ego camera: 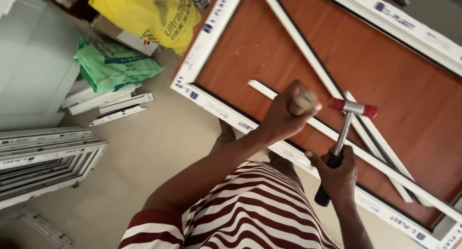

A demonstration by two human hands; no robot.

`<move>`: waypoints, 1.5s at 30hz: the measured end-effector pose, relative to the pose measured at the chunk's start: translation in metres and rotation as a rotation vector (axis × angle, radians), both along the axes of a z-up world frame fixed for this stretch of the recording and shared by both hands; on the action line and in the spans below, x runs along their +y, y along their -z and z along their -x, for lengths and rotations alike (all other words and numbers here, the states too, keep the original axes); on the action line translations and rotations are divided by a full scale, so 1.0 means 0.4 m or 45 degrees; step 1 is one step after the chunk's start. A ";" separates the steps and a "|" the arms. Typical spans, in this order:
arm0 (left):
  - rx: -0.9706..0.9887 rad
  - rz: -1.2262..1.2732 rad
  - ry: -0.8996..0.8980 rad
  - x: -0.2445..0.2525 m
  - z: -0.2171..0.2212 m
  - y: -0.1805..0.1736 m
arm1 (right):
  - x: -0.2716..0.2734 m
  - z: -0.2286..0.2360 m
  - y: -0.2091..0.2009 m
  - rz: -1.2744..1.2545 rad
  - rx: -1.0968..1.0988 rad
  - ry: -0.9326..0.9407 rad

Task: The person assembles a window frame by tapping the white plastic edges with a mallet before inserting a rubber seal. They then place white trim pieces onto the panel and use a small tool to press them into the frame's inner grooves.

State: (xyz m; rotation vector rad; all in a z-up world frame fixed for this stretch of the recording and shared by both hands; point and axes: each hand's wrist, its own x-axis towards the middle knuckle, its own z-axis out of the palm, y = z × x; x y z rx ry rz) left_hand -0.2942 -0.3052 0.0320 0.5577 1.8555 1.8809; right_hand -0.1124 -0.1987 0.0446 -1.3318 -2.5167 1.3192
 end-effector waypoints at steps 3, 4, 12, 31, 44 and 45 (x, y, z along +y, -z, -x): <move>0.258 0.325 0.371 -0.098 0.109 0.000 | -0.105 0.064 0.012 0.203 0.103 0.141; 0.249 0.332 0.342 -0.132 0.137 -0.010 | -0.136 0.085 0.020 0.209 0.096 0.111; 0.911 0.241 0.423 -0.295 0.240 0.117 | -0.290 0.193 0.030 0.254 0.079 0.147; 0.811 0.054 0.259 -0.346 0.308 0.148 | -0.349 0.325 -0.048 0.119 -0.110 0.106; 0.688 -0.167 0.205 -0.364 0.371 0.196 | -0.402 0.335 -0.282 -0.102 0.337 0.093; 0.611 -0.142 0.204 -0.376 0.384 0.194 | -0.408 0.341 -0.299 -0.190 0.382 -0.048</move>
